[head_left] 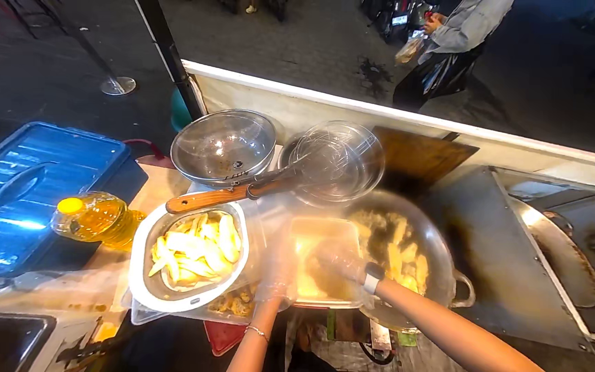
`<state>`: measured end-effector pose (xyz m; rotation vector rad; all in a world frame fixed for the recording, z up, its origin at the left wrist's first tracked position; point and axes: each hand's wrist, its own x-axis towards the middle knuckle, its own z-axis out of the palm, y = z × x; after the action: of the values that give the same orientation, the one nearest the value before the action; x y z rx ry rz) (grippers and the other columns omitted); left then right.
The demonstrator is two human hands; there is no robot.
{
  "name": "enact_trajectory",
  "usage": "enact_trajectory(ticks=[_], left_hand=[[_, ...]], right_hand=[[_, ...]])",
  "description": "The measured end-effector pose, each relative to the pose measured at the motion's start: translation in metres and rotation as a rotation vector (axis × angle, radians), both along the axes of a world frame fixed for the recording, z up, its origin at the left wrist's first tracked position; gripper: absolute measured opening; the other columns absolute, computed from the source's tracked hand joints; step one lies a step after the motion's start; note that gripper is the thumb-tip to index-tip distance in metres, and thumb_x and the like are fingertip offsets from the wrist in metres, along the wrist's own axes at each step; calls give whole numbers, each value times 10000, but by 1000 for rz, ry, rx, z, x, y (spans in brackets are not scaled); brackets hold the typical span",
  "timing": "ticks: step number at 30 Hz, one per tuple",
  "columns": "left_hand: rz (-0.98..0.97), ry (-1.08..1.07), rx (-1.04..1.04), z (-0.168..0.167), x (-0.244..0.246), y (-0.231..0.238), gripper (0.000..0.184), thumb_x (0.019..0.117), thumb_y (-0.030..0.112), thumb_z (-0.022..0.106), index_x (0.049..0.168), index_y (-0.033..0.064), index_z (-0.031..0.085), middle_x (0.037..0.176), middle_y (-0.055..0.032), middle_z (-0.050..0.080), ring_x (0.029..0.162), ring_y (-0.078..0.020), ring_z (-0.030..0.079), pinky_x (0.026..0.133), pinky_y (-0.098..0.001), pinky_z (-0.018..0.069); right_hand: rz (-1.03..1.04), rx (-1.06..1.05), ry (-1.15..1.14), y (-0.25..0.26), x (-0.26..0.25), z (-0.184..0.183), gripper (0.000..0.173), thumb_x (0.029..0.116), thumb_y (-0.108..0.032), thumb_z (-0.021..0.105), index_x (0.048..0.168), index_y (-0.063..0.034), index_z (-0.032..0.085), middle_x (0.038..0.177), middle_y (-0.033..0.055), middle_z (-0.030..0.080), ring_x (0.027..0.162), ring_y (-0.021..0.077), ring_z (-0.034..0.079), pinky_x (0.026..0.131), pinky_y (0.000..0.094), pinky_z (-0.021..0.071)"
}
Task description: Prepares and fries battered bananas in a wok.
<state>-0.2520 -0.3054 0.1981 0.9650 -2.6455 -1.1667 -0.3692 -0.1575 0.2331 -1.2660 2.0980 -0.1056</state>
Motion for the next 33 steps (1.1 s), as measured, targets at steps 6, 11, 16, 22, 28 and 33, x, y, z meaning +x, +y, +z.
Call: enact_trajectory(ticks=[6, 11, 16, 22, 28, 33], left_hand=[[-19, -24, -4, 8, -2, -3, 534, 1045, 257, 498, 1563, 144, 429, 1524, -119, 521, 1413, -261, 495, 1188, -447, 382], [-9, -6, -12, 11, -3, -1, 535, 1044, 244, 493, 1572, 191, 420, 1499, -117, 548, 1389, -277, 518, 1167, -480, 401], [-12, 23, -23, 8, -2, 1, 529, 1045, 224, 490, 1568, 169, 426, 1532, -104, 519, 1412, -262, 498, 1179, -459, 390], [27, 28, -24, 10, -1, 3, 535, 1040, 196, 518, 1567, 184, 429, 1515, -119, 535, 1395, -278, 517, 1169, -497, 399], [46, 11, 43, 16, -1, 5, 553, 1035, 194, 534, 1575, 206, 415, 1551, -87, 501, 1434, -241, 474, 1195, -476, 369], [50, -27, 39, 17, 0, 3, 544, 1040, 195, 530, 1571, 168, 416, 1534, -117, 515, 1418, -266, 493, 1187, -480, 379]], right_hand=[[-116, -177, 13, 4, 0, -21, 300, 1023, -197, 550, 1218, -16, 689, 1241, 214, 660, 1185, 338, 641, 1053, 479, 505], [-256, -173, 16, 5, -2, -7, 333, 1022, -250, 532, 1219, -29, 684, 1229, 195, 666, 1182, 321, 642, 1053, 476, 501], [-622, -260, -42, 32, -19, 70, 453, 872, -411, 763, 1218, -123, 709, 1184, 93, 707, 1120, 222, 667, 1007, 471, 534], [-899, -458, -142, 99, -56, 126, 352, 836, -245, 825, 1148, -124, 713, 1007, 67, 728, 883, 174, 709, 806, 415, 613], [-1011, -267, 9, 159, -86, 77, 424, 865, -300, 808, 1221, -101, 694, 1149, 147, 708, 1075, 275, 679, 970, 520, 542], [-1139, -6, -24, 197, -107, -72, 528, 866, -336, 782, 1302, -64, 661, 1271, 205, 674, 1223, 359, 627, 1065, 569, 485]])
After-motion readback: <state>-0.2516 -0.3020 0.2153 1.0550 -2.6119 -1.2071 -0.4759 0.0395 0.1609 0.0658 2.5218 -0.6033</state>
